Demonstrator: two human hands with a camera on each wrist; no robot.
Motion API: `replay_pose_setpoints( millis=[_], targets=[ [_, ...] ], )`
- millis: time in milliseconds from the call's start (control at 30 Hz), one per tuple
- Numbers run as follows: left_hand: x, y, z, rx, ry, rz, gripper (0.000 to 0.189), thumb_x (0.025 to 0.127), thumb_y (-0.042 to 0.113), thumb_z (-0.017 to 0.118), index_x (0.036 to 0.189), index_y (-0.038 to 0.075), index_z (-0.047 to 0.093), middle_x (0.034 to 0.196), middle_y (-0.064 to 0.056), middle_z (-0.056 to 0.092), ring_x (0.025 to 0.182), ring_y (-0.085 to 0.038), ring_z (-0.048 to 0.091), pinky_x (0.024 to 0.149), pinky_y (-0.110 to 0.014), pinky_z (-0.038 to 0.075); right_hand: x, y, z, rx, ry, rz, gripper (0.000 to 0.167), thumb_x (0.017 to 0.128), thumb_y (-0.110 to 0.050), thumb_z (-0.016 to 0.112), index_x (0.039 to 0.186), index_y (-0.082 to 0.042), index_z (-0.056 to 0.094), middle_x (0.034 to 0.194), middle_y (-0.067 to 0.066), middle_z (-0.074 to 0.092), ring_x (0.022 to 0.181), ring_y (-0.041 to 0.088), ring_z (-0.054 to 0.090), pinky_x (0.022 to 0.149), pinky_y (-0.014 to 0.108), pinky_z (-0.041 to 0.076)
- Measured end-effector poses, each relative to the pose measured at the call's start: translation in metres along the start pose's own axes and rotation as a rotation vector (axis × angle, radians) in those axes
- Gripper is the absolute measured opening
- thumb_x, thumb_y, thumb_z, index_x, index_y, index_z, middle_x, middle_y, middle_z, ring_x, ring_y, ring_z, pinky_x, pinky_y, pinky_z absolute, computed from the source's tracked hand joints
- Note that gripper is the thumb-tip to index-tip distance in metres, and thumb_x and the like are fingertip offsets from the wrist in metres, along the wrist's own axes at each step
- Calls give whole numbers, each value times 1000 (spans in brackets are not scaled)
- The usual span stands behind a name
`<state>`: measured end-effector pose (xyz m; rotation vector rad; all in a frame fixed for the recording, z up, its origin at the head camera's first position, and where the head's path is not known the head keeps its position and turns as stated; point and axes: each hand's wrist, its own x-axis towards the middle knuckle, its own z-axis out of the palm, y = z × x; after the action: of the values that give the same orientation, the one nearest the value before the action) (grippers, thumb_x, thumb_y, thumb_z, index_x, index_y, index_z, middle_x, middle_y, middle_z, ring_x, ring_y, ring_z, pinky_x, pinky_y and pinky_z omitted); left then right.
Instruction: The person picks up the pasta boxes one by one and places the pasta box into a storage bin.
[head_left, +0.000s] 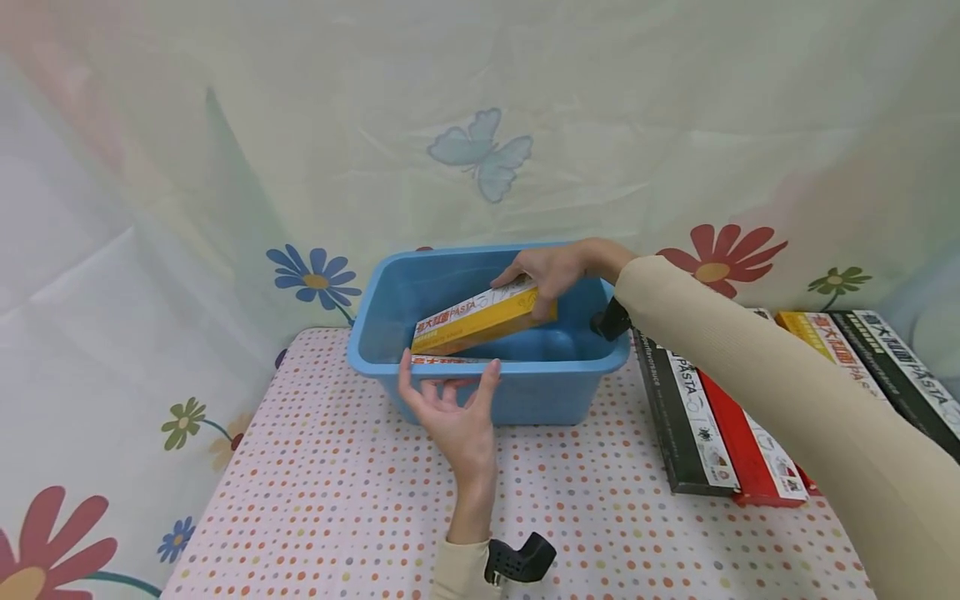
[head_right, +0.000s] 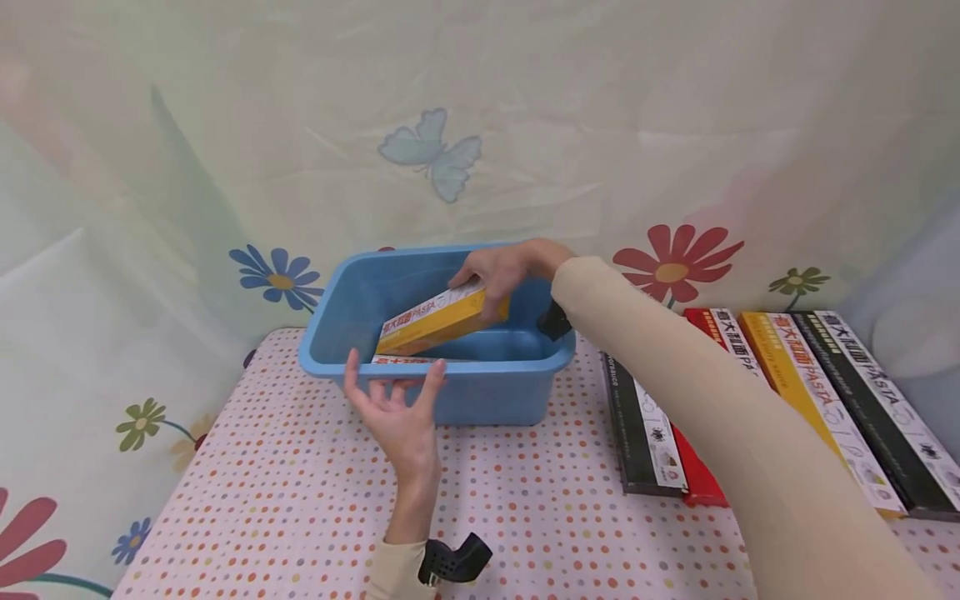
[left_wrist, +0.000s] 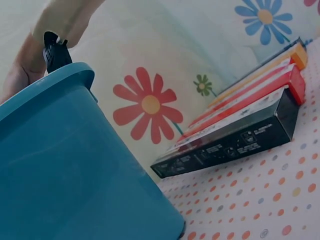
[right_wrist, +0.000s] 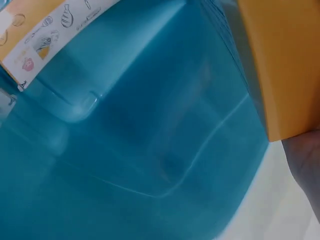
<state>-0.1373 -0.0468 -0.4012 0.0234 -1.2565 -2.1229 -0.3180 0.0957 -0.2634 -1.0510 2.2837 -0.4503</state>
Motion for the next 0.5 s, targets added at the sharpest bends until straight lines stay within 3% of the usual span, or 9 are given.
replay_pose_setpoints(
  millis=[233,500],
  targets=[
    [-4,4,-2,1,13,1,106,83,-3,86,162,17,20,137,-17,54,93,-25,59,85,-43,67,0,8,-2,29,-47,12,91,77,1,77,159,2,38,155,24,49,126,33,55,94,37,53],
    [-9,5,2,4,1,-5,106,82,0,88,162,17,21,131,-17,56,90,-24,60,83,-45,67,-8,18,-2,58,-71,53,95,79,-9,87,159,1,37,155,22,50,133,33,55,107,44,54]
  ],
)
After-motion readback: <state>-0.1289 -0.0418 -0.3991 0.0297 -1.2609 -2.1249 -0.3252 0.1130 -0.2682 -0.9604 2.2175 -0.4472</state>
